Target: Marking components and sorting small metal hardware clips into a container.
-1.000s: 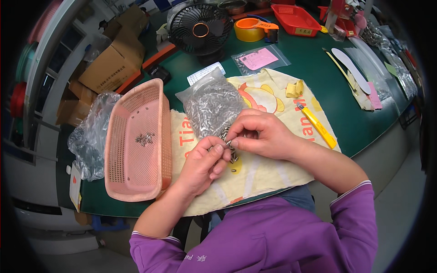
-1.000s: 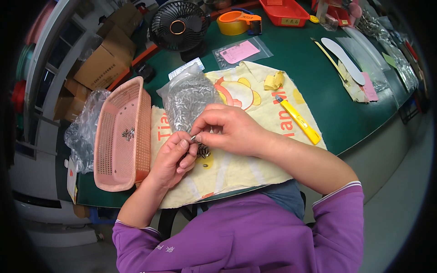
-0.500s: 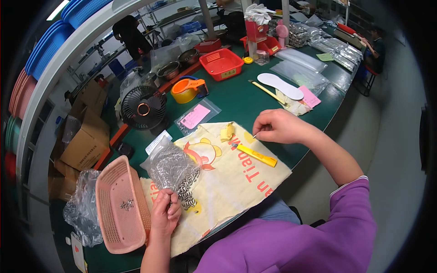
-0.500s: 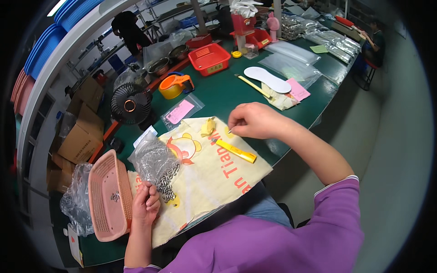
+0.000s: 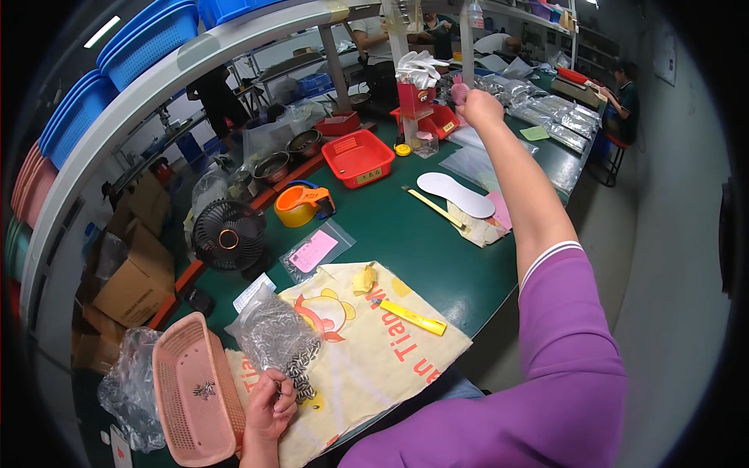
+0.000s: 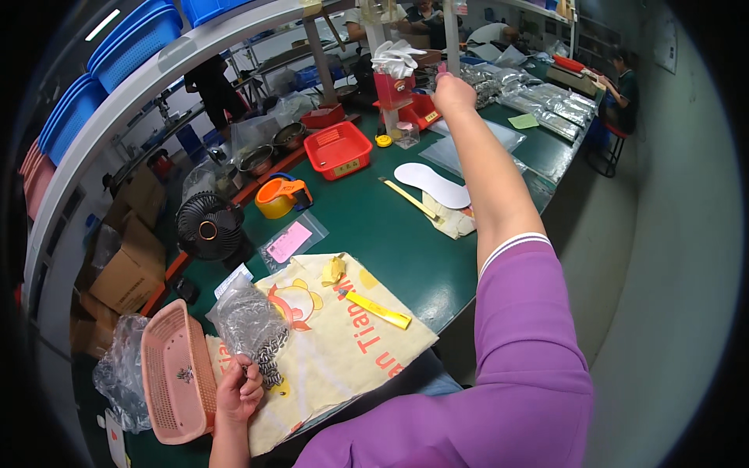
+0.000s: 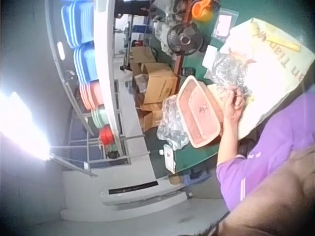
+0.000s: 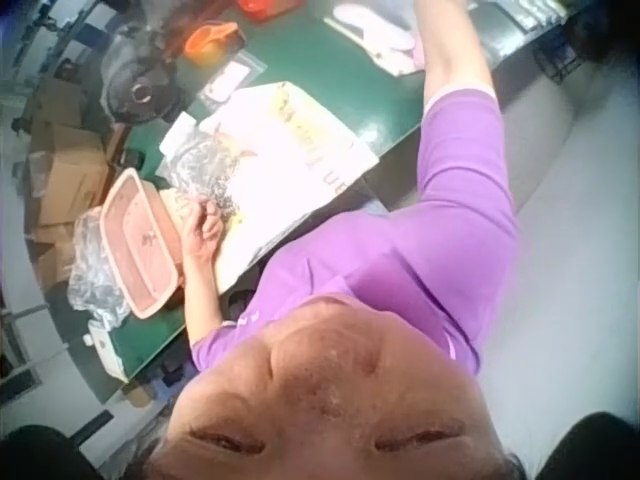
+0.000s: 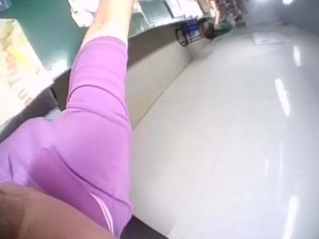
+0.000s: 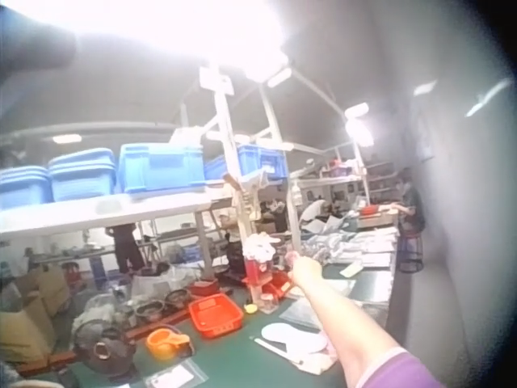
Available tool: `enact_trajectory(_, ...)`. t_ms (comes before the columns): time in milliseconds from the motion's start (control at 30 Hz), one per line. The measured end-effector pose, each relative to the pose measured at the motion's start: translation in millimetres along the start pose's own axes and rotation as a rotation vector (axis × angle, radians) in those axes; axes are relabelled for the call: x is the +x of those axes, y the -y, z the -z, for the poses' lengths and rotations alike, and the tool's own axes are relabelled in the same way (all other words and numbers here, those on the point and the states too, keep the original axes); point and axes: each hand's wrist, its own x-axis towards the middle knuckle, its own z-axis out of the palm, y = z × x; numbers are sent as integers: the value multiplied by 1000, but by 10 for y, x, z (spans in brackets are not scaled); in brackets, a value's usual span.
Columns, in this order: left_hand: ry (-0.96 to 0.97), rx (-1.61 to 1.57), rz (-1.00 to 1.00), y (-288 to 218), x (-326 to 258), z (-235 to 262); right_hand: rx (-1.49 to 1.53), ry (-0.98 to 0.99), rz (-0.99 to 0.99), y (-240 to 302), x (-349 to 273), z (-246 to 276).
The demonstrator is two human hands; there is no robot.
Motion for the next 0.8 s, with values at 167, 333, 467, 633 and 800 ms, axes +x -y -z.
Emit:
enact_trajectory(167,-8,5,30,57,-32,-6,122,132,-57,-50,-341,-147)
enact_trajectory(333,5,-37,58,32,-10,-26,573,544,298,358,-1072,62)
enact_trajectory(467,29,-46,5,-14,48,-105,709,935,547,1243,-2088,721)
enact_trajectory(633,5,-58,-67,-41,38,-37,574,1111,1036,1977,-3123,807)
enact_trajectory(800,-95,-12,-74,1,0,-49,533,822,1129,2207,-3535,494)
